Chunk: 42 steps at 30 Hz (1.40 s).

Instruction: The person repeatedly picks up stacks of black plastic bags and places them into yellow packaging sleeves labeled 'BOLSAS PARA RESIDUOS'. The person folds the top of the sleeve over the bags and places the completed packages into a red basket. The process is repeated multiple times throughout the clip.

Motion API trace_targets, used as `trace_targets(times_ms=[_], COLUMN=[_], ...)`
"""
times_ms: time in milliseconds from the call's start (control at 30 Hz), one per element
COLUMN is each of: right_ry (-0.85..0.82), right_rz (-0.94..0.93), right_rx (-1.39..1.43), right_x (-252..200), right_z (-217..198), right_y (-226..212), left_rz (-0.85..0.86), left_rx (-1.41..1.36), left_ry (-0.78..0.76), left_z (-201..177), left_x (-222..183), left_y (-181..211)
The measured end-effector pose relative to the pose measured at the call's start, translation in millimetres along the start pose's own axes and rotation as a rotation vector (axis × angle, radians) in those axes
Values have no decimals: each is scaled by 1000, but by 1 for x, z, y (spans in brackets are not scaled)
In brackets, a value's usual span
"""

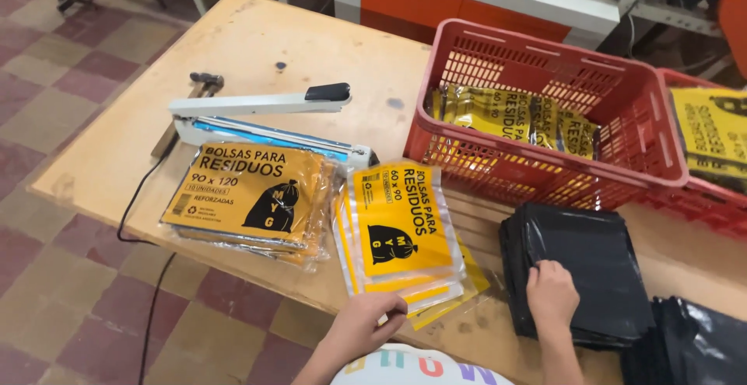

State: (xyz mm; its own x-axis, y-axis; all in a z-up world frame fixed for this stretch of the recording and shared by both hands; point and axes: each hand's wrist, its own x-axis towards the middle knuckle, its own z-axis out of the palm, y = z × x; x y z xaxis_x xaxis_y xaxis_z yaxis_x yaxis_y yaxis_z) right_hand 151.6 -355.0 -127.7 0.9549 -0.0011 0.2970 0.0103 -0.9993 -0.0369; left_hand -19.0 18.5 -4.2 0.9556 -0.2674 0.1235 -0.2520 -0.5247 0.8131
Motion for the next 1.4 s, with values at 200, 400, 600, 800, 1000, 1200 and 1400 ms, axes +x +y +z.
trace_targets(times_ms=[200, 400, 600, 800, 1000, 1200, 1400], right_ry=[108, 305, 355, -275, -304, -400, -346], right_rz=[-43, -76, -327, -679, -535, -318, -196], right_rx=[-146, -89, 246, 388, 377, 328, 391], right_x=[-8, -7, -45, -127, -118, -100, -71], right_z=[-7, -37, -55, 30, 55, 40, 41], right_y=[-7, -39, -126, -160, -112, -89, -89], left_rz=[59, -115, -323, -583, -147, -424, -443], left_rx=[-95, -89, -6, 99, 563, 653, 421], left_ry=[12, -8, -106, -275, -46, 89, 160], left_z=[7, 17, 12, 14, 66, 87, 93], left_x=[-14, -14, 6, 43, 66, 130, 137], left_y=[-19, -34, -11, -7, -145, -180, -173])
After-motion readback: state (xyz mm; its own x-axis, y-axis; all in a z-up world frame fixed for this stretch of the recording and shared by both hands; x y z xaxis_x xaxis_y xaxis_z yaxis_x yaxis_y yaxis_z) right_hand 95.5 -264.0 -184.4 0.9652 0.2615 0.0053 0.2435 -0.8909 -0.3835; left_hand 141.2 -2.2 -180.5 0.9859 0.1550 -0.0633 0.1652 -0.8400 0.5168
